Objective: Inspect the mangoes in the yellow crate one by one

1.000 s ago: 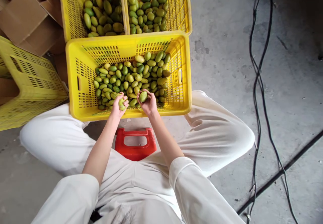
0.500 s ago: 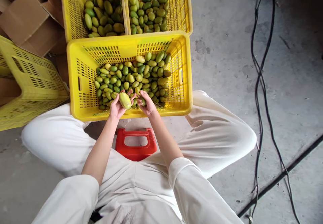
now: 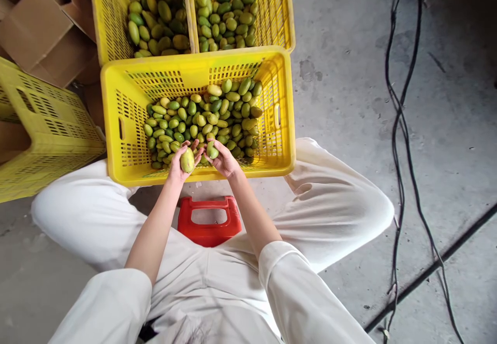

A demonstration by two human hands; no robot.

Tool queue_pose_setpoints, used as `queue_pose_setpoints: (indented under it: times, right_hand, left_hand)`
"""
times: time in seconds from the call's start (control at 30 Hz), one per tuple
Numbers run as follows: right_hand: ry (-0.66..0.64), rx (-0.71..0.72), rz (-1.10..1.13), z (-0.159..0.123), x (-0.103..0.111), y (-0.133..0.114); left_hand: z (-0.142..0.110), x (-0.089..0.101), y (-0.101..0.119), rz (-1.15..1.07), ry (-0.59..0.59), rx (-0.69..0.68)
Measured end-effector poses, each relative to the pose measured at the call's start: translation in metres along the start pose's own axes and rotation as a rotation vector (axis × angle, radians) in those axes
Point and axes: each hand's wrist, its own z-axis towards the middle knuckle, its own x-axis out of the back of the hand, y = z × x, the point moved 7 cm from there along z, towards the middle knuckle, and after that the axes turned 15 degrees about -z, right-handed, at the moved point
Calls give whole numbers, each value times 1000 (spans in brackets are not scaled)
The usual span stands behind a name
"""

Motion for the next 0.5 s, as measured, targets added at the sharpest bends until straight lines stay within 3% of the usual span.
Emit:
queue_pose_setpoints:
  times: [0.17,0.33,0.5]
  right_hand:
    - [116,-9,87,1,11,-1]
    - [100,-10,22,5,9,2]
    - [186,-42,28,8,15,6]
  left_hand:
    - [4,0,0,32,34,3]
    - [7,2,1,69,86,-43]
    - [9,3,1,52,117,-27]
